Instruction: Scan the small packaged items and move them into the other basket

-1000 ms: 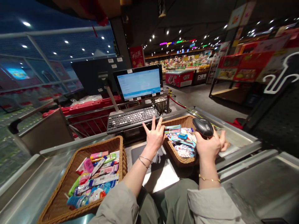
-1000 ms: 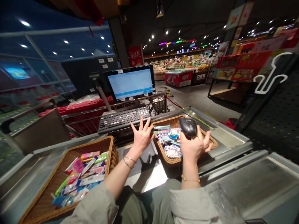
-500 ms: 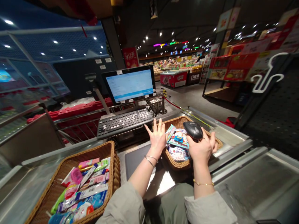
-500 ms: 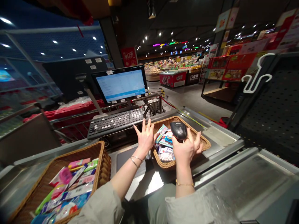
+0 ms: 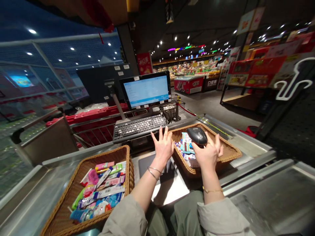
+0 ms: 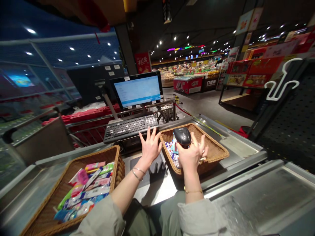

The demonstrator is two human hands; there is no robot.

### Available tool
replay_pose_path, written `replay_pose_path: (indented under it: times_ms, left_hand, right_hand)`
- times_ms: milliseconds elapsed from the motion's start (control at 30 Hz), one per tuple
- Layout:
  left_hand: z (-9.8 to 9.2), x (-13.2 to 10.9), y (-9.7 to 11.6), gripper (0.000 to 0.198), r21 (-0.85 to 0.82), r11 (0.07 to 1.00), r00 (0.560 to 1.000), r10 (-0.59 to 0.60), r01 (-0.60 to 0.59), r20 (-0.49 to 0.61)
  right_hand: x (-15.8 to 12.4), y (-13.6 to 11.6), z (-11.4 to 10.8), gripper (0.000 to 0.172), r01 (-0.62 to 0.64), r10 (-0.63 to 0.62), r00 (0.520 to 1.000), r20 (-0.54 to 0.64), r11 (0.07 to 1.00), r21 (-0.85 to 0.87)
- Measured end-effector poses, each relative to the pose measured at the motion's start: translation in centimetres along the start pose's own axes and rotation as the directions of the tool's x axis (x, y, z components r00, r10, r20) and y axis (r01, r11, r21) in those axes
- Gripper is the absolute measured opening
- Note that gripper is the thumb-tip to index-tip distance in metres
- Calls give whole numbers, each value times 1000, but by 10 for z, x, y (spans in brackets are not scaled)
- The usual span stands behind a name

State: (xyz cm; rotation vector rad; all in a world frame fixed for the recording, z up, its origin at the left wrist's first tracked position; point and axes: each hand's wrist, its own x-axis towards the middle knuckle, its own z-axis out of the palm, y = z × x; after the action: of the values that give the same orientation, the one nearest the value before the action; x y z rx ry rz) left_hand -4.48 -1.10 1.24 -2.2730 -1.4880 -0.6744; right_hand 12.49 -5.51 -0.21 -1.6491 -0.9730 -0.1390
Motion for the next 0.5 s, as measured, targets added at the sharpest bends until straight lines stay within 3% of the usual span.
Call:
replay_pose_path:
  times_ms: [300, 500]
  left_hand:
    - [-25, -30, -33, 49, 34, 998, 998, -58, 58, -20]
    - [-39, -64, -68, 50, 70, 986, 989, -148, 148, -4]
  right_hand:
    - [-22, -35, 12, 67, 130, -137, 986, 95, 989, 77]
    - [-40, -61, 32, 56, 247, -273, 937, 219, 959, 139]
